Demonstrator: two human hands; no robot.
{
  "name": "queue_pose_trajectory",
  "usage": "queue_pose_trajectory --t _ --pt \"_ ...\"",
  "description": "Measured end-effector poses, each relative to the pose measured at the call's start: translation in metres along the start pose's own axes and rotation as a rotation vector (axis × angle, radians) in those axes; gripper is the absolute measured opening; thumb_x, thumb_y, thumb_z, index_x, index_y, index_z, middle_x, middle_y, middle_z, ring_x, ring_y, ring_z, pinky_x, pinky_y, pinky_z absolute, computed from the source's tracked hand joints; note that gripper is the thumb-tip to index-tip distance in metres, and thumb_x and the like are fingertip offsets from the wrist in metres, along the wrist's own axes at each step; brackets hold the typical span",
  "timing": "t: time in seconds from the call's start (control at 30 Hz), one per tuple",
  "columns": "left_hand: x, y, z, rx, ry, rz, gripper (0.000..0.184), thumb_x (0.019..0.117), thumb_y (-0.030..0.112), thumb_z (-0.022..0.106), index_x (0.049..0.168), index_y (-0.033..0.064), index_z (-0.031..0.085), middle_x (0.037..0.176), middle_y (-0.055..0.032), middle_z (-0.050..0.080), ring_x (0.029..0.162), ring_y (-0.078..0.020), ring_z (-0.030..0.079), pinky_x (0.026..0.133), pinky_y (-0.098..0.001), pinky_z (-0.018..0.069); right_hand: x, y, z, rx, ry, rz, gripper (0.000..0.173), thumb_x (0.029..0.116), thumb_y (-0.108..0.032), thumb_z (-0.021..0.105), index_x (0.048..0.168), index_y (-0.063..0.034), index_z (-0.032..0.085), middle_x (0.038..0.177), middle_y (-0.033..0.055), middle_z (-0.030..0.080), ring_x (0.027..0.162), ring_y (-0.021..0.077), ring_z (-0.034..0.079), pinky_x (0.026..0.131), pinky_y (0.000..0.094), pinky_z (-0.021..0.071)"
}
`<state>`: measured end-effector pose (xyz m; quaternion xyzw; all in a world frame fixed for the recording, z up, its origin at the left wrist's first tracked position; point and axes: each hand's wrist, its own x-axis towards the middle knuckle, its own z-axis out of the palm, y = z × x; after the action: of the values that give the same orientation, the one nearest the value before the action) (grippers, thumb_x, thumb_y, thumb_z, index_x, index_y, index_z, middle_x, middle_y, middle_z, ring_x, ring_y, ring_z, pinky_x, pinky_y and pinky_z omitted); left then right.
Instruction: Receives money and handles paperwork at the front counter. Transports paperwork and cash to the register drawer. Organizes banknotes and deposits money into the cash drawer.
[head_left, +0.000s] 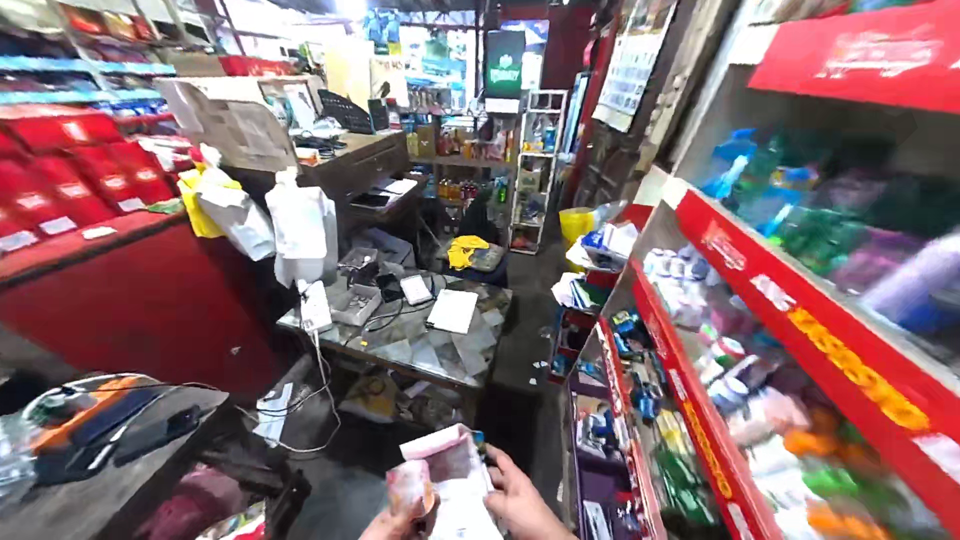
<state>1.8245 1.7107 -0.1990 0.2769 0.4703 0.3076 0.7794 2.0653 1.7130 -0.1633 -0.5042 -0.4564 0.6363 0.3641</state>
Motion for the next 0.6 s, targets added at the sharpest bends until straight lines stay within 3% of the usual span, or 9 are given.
queue_pose_trajectory --t 0.13,0.2,0.27,0.37,0.47,0.6 --pt "0.106 0.038 -0.007 -0.222 -0.008 0.102 0.041 0.1126 0.031 0.026 0.127 0.0115 0.058 0.071 0.0048 0.061 0.044 0.0022 0.043 0.04 -0.013 0.0382 0.127 -0.022 -0.067 -0.141 -0.176 0.031 0.075 0.0958 -0.006 0.061 0.161 -0.0074 0.024 0.122 0.0168 0.069 0.099 0.0232 0.071 0.086 0.0433 0.0583" --pt "0.173 0.07 -0.015 -0.248 0.094 0.171 0.037 0.1123 0.03 0.03 0.128 0.0105 0.058 0.071 0.0043 0.061 0.044 0.0021 0.044 0.04 -0.013 0.0403 0.188 -0.023 -0.114 -0.219 -0.175 0.072 0.068 0.0987 -0.011 0.062 0.158 -0.0041 0.029 0.117 0.0162 0.069 0.093 0.0238 0.07 0.081 0.0431 0.0584" --pt "0.238 0.108 -0.032 -0.242 0.258 0.247 0.035 0.1118 0.03 0.035 0.13 0.0096 0.057 0.071 0.0036 0.06 0.044 0.0013 0.045 0.04 -0.0138 0.0415 0.237 -0.02 -0.165 -0.272 -0.098 0.208 0.057 0.101 -0.014 0.061 0.153 -0.0034 0.039 0.12 0.0173 0.069 0.098 0.0267 0.07 0.084 0.0453 0.058" --pt "0.315 0.167 -0.061 -0.347 0.475 0.336 0.036 0.1124 0.033 0.032 0.127 0.0109 0.057 0.066 0.0071 0.055 0.041 0.0018 0.042 0.038 -0.014 0.0384 0.288 -0.021 -0.233 -0.294 -0.021 0.419 0.048 0.1025 -0.012 0.06 0.148 -0.0014 0.045 0.122 0.0185 0.067 0.097 0.0243 0.067 0.083 0.0418 0.0549" --pt "0.373 0.216 -0.082 -0.588 0.562 0.397 0.036 0.112 0.04 0.03 0.119 0.0159 0.056 0.069 0.0082 0.056 0.041 0.0031 0.041 0.037 -0.0121 0.0372 0.337 -0.029 -0.289 -0.248 0.012 0.527 0.042 0.1025 -0.01 0.06 0.143 -0.001 0.049 0.111 0.0138 0.068 0.083 0.0162 0.064 0.072 0.0326 0.0532" --pt "0.439 0.249 -0.082 -0.657 0.765 0.344 0.029 0.1109 0.037 0.037 0.113 0.0157 0.056 0.071 0.0064 0.056 0.041 0.0021 0.041 0.035 -0.0128 0.0348 0.422 -0.021 -0.329 -0.166 0.041 0.609 0.035 0.1039 -0.008 0.056 0.138 -0.0012 0.053 0.106 0.0121 0.069 0.082 0.0168 0.066 0.071 0.0332 0.0542"
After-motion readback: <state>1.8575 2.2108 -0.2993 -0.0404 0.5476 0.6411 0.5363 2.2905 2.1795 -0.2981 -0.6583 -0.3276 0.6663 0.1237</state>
